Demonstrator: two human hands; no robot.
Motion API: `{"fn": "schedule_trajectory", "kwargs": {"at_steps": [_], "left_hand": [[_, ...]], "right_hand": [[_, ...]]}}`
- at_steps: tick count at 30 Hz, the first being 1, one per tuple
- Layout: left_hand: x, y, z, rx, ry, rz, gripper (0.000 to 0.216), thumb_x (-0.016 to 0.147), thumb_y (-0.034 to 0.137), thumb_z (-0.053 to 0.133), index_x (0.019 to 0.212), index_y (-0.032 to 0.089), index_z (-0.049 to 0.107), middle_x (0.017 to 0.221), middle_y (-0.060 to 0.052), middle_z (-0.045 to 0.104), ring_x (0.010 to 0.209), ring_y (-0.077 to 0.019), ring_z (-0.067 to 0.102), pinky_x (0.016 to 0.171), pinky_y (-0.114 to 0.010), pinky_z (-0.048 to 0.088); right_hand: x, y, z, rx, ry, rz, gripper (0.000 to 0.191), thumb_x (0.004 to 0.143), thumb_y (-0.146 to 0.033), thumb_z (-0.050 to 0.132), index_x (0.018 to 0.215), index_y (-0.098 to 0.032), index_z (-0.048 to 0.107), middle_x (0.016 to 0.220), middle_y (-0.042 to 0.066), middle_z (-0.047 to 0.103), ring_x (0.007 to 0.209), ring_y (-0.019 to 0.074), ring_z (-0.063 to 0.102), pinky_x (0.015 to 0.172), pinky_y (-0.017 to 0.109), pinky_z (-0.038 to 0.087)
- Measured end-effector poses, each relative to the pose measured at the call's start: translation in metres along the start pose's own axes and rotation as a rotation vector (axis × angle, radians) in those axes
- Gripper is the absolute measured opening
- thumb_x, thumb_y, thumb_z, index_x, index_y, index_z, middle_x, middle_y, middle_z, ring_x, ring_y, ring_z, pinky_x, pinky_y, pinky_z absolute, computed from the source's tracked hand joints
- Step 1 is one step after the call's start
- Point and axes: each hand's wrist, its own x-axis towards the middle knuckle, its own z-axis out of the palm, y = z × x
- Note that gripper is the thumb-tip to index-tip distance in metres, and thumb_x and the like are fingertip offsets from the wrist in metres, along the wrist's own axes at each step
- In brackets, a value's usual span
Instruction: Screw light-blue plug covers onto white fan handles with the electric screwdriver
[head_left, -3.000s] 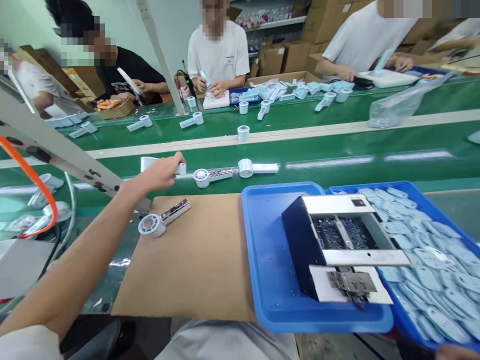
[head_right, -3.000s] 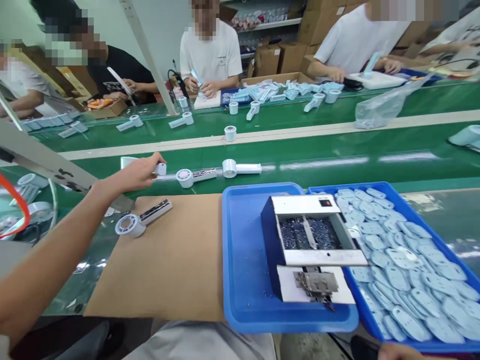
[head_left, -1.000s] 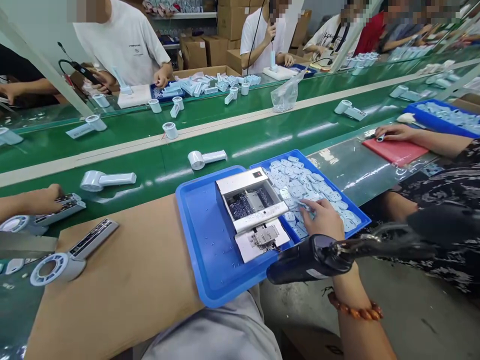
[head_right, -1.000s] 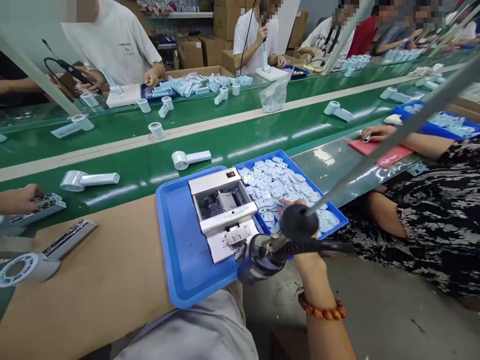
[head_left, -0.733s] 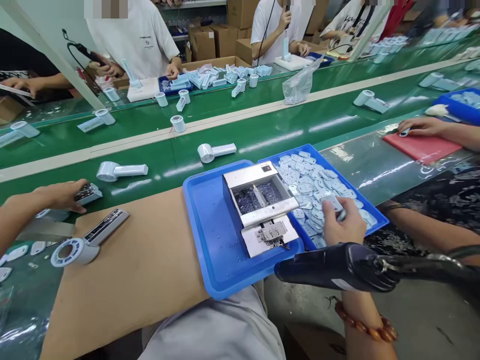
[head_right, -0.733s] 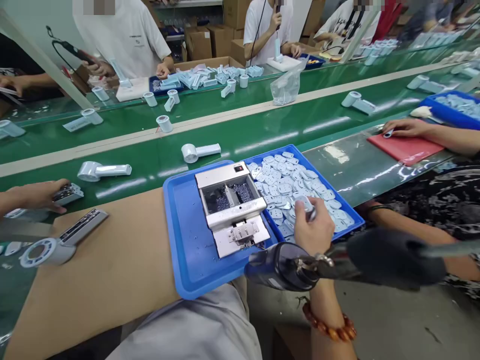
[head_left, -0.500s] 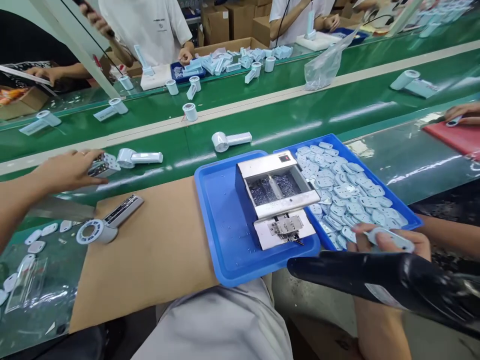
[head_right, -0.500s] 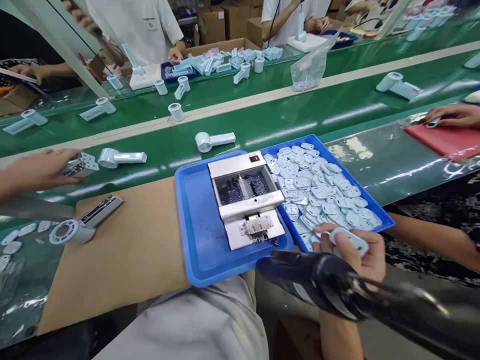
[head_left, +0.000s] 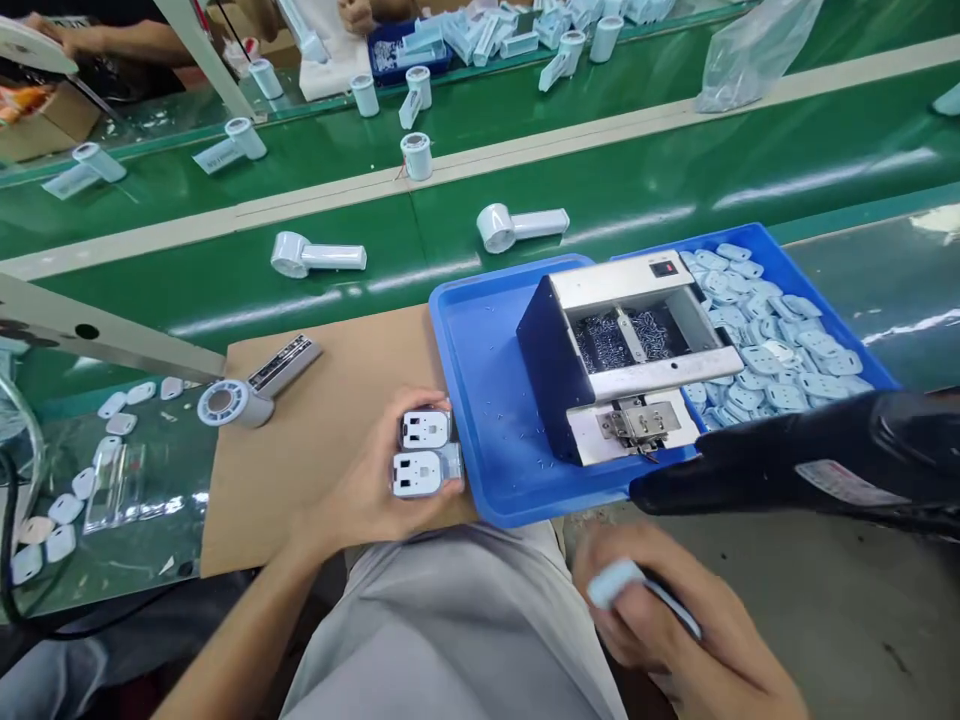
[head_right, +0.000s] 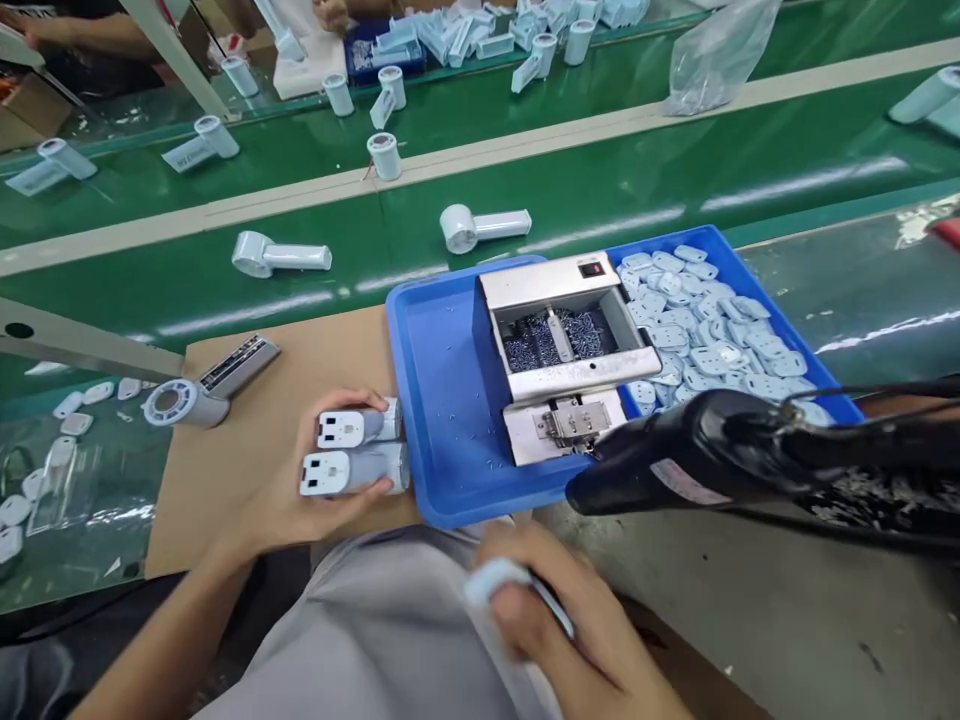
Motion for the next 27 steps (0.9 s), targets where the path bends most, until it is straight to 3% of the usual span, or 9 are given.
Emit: {"fn": "schedule_trajectory", "kwargs": {"at_steps": [2, 3, 6, 8, 11, 15, 21, 27], "left_hand": [[-0.003, -0.005, 0.014, -0.046, 0.095, 0.069, 0.083, 0.092, 0.015, 0.087, 0.163, 0.030, 0.048, 0.144, -0.016, 0.065, 0.137, -0.0340, 0.068, 0.111, -0.054, 0.064], [-0.004, -0.007, 0.019, -0.072, 0.133, 0.092, 0.082, 0.091, 0.012, 0.085, 0.162, 0.028, 0.049, 0.146, -0.016, 0.065, 0.140, -0.0341, 0.066, 0.117, -0.057, 0.061], [-0.007, -0.012, 0.032, -0.150, 0.214, 0.129, 0.091, 0.087, 0.005, 0.079, 0.167, 0.028, 0.042, 0.148, -0.016, 0.065, 0.145, -0.0331, 0.065, 0.131, -0.065, 0.050], [-0.008, -0.014, 0.039, -0.163, 0.241, 0.157, 0.103, 0.083, 0.002, 0.078, 0.172, 0.030, 0.033, 0.150, -0.015, 0.063, 0.144, -0.0322, 0.067, 0.133, -0.067, 0.048], [-0.008, -0.017, 0.044, -0.126, 0.280, 0.230, 0.115, 0.078, 0.003, 0.079, 0.175, 0.034, 0.027, 0.154, -0.014, 0.061, 0.142, -0.0325, 0.069, 0.135, -0.070, 0.047], [-0.006, -0.020, 0.044, -0.102, 0.274, 0.270, 0.120, 0.077, 0.004, 0.082, 0.176, 0.032, 0.020, 0.140, -0.012, 0.065, 0.136, -0.0322, 0.071, 0.138, -0.076, 0.040], [-0.007, -0.022, 0.046, -0.093, 0.255, 0.256, 0.115, 0.079, 0.004, 0.084, 0.170, 0.032, 0.020, 0.149, -0.017, 0.055, 0.136, -0.0322, 0.068, 0.137, -0.082, 0.034], [-0.004, -0.024, 0.042, -0.067, 0.261, 0.280, 0.109, 0.081, 0.006, 0.083, 0.169, 0.036, 0.026, 0.140, -0.013, 0.061, 0.142, -0.0346, 0.063, 0.128, -0.075, 0.048]], "right_hand": [[0.029, -0.020, 0.035, 0.115, -0.006, -0.044, 0.022, 0.116, -0.048, 0.070, 0.133, -0.035, 0.072, 0.079, -0.002, 0.062, 0.063, 0.0126, 0.055, 0.057, 0.022, 0.049], [0.046, -0.029, 0.048, 0.133, 0.004, -0.107, 0.020, 0.117, -0.046, 0.070, 0.135, -0.037, 0.069, 0.079, -0.004, 0.061, 0.061, 0.0105, 0.051, 0.057, 0.020, 0.047], [0.091, -0.049, 0.072, -0.014, 0.001, -0.329, 0.008, 0.116, -0.036, 0.072, 0.121, -0.032, 0.077, 0.082, -0.006, 0.065, 0.066, 0.0068, 0.053, 0.061, 0.017, 0.045], [0.112, -0.057, 0.079, -0.115, -0.034, -0.381, 0.011, 0.113, -0.030, 0.072, 0.110, -0.026, 0.082, 0.085, -0.004, 0.069, 0.070, 0.0062, 0.056, 0.065, 0.016, 0.046], [0.125, -0.063, 0.086, -0.043, -0.036, -0.297, 0.010, 0.103, -0.029, 0.084, 0.101, -0.021, 0.077, 0.072, -0.006, 0.059, 0.064, 0.0066, 0.049, 0.060, 0.017, 0.041], [0.122, -0.064, 0.094, 0.118, -0.094, -0.111, 0.037, 0.090, -0.028, 0.097, 0.101, -0.023, 0.062, 0.064, -0.011, 0.047, 0.059, 0.0080, 0.046, 0.055, 0.017, 0.039], [0.110, -0.065, 0.094, -0.013, -0.029, -0.140, 0.021, 0.100, -0.032, 0.089, 0.106, -0.024, 0.070, 0.064, -0.009, 0.048, 0.059, 0.0082, 0.049, 0.054, 0.016, 0.038], [0.121, -0.064, 0.102, 0.190, -0.100, -0.016, 0.042, 0.090, -0.035, 0.099, 0.100, -0.023, 0.060, 0.063, -0.011, 0.047, 0.058, 0.0075, 0.040, 0.052, 0.017, 0.033]]}}
